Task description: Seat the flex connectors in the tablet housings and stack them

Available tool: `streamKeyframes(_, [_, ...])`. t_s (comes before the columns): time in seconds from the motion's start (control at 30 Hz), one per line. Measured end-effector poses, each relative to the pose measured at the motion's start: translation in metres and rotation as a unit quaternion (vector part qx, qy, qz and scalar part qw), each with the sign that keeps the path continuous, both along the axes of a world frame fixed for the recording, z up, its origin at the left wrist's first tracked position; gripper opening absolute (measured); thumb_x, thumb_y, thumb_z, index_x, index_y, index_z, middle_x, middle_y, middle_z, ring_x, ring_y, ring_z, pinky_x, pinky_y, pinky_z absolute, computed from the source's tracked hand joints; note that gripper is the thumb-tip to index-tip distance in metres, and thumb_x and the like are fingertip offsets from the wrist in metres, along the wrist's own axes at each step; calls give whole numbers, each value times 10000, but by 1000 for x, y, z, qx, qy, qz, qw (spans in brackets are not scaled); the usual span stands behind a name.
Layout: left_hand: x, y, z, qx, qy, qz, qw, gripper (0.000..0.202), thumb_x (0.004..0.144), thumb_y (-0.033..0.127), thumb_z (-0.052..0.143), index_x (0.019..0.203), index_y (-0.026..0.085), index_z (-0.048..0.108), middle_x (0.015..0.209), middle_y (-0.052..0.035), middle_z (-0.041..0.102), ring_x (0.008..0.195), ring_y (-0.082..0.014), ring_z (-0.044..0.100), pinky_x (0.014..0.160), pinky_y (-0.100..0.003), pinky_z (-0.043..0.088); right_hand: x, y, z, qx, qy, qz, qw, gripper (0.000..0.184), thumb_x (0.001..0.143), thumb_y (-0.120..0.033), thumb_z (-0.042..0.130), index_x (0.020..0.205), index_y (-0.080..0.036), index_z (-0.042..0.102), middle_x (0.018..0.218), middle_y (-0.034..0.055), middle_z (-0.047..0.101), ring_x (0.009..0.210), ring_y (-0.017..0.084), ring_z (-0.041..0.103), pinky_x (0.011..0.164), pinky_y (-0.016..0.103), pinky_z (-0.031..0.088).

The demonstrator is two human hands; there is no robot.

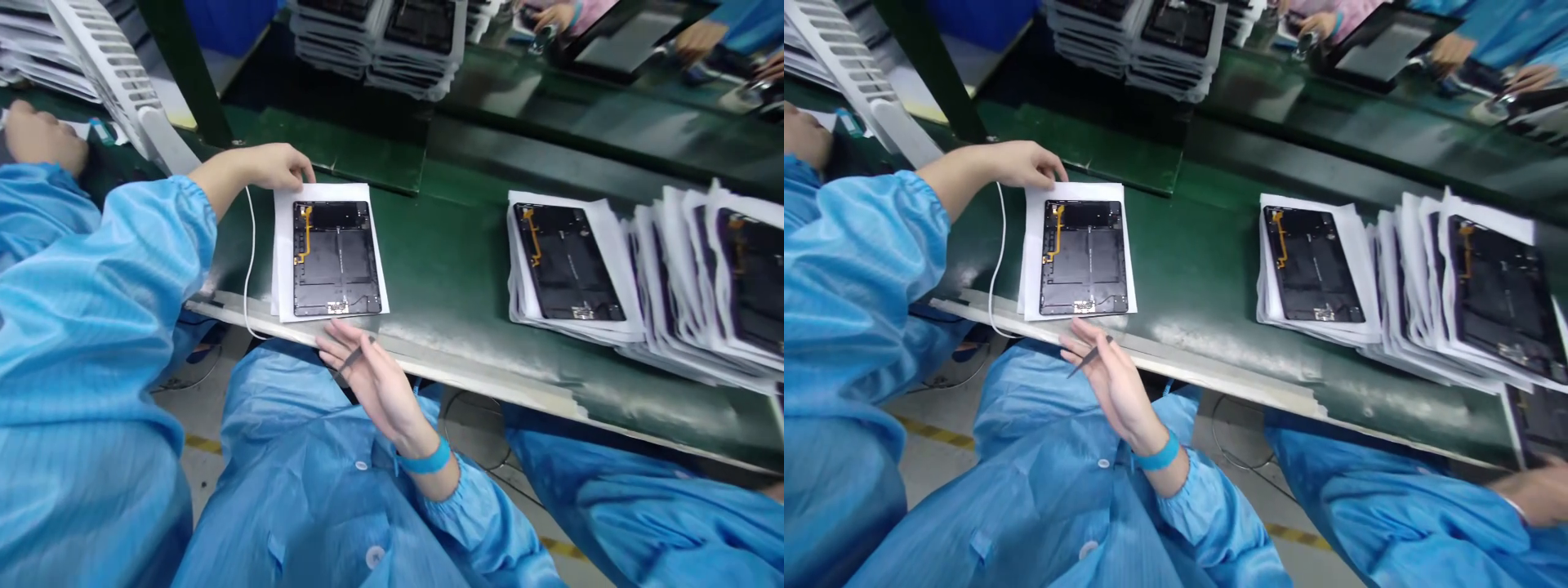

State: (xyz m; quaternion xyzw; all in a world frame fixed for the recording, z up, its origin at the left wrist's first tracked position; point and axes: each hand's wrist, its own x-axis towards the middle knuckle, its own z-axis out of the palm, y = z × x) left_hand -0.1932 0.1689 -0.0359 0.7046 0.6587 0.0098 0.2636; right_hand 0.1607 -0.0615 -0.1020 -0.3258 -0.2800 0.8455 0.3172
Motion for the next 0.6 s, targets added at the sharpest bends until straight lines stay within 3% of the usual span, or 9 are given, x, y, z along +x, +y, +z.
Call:
streamKeyframes(0.1, [-1,2,-5,8,15,-7,1000,916,751,887,548,1401,254,672,1220,134,822,999,-131,469,1015,-273,416,19,5,5,63,-54,30,996,495,1041,-726,741,1262,-308,885,1376,91,859,1239,291,824,1193,507,625])
streamKeyframes(0.17, [0,1,-7,15,22,-9,1000,906,777,875,510,1437,268,638,1231,142,807,1004,-134,460,1028,-272,408,27,16,7,156,-111,-1,982,525,1056,-763,686,1152,-290,892,1281,94,873,1221,289,807,1166,495,620])
streamKeyframes(0.27, [4,-2,-6,34,30,-14,999,860,828,791,476,1503,269,585,1313,111,777,1002,-151,465,1055,-291,402,34,43,5,277,-193,-76,938,579,1064,-796,634,917,-272,828,1305,87,856,1280,301,753,1229,508,552])
streamKeyframes(0.33, [7,-6,-4,58,36,-18,997,829,858,737,455,1521,254,572,1402,71,739,1048,-170,455,1104,-305,388,35,63,1,310,-240,-93,915,605,1052,-834,611,979,-274,827,1326,82,852,1287,308,740,1261,531,514])
streamKeyframes(0.43, [11,-13,-2,90,51,-18,994,778,877,714,409,1460,244,621,1488,25,684,1127,-192,429,1175,-317,361,35,86,-7,351,-287,-66,889,683,1040,-873,580,1262,-285,844,1394,83,839,1338,313,730,1282,528,490])
streamKeyframes(0.6, [10,-26,-6,58,66,-11,996,768,865,800,365,1288,259,708,1321,51,774,1032,-168,462,1142,-306,419,31,96,-18,403,-307,-33,861,672,1082,-838,533,1351,-310,849,1522,84,795,1472,330,664,1334,546,415])
